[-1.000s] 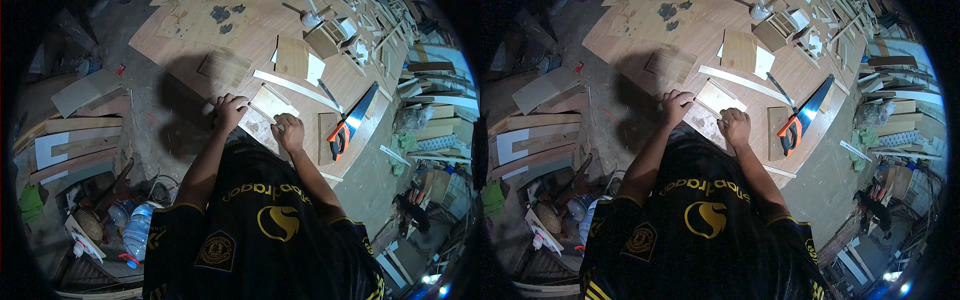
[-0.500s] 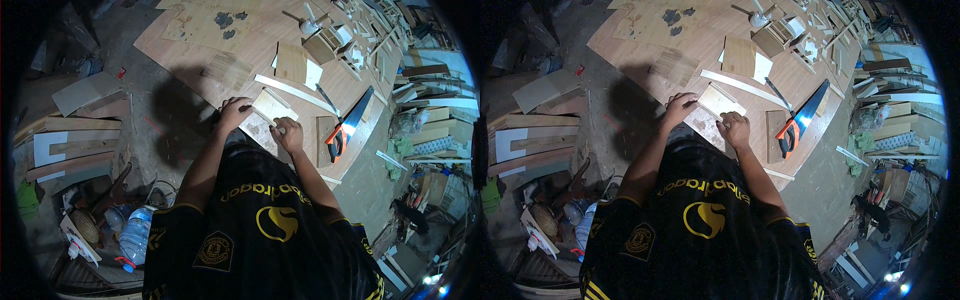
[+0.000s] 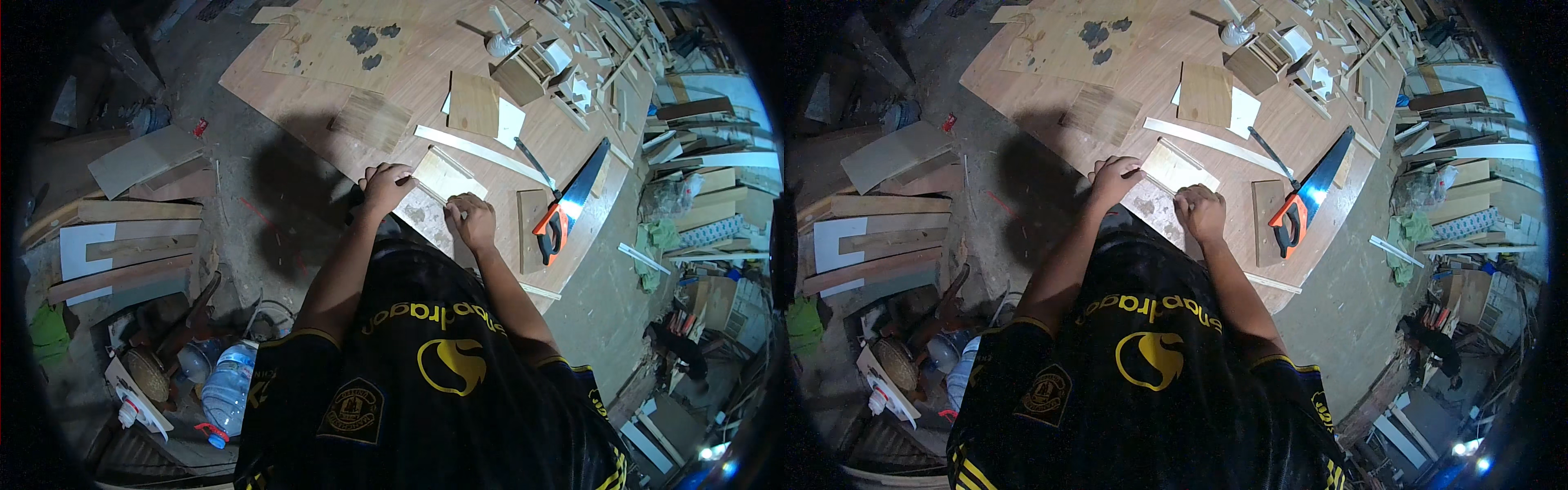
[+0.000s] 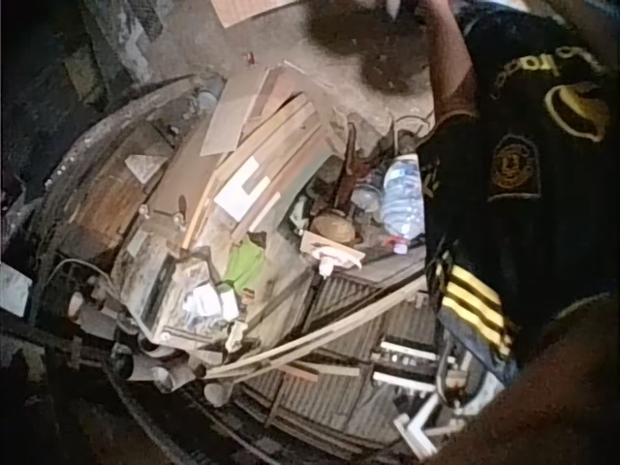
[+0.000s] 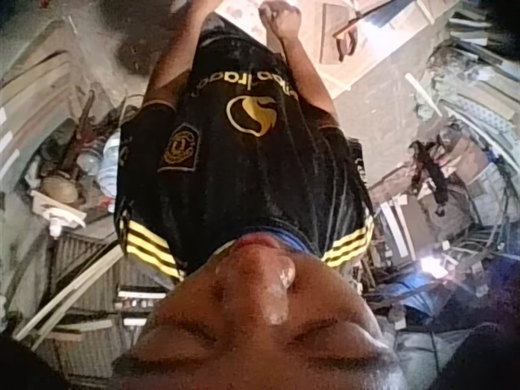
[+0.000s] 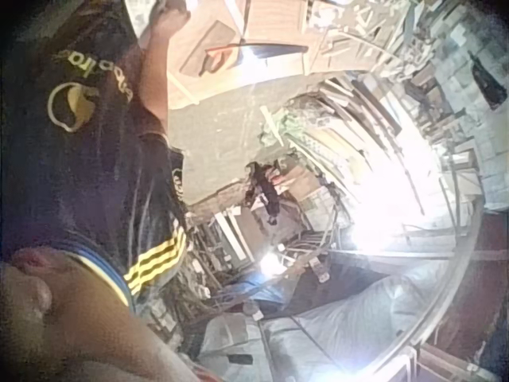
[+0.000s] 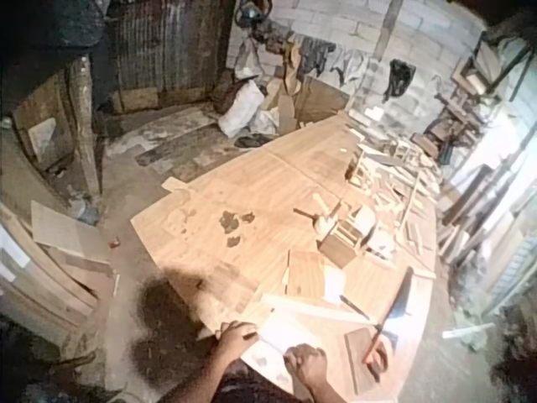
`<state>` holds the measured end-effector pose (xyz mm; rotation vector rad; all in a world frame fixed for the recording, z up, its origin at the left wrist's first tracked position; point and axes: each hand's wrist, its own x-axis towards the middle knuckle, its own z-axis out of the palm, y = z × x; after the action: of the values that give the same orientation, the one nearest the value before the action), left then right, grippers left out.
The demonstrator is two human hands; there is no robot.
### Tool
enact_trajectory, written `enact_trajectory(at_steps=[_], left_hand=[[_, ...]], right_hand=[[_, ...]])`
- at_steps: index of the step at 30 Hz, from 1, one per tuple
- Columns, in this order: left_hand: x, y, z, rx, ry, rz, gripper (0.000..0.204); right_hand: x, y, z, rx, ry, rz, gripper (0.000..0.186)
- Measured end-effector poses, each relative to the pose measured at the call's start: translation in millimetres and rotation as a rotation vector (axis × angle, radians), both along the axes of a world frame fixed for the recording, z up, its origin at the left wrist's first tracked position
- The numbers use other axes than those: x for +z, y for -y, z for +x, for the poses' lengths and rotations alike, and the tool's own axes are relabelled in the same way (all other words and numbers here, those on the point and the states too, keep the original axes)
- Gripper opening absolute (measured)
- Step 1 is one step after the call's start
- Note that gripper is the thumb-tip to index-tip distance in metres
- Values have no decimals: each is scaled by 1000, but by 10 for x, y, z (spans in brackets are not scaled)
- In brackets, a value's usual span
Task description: Gluing and assembling small wooden components to construct a model.
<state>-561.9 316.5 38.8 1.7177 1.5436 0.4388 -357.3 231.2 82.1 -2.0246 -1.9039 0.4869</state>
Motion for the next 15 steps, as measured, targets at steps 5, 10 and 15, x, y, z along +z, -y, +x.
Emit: enact_trajectory(at_steps=[5,10,15], left_hand=[[31,-4,10,-3,-7,-23,32],[76,-22,19,-6,-31,-51,28],[69,-30,6,-27,-47,-60,25]], right_hand=[[-29,-9,28,27,-20,24,18],[-23,-16,35,29,1,23,19],[21,-23,21,39,19,18,19]])
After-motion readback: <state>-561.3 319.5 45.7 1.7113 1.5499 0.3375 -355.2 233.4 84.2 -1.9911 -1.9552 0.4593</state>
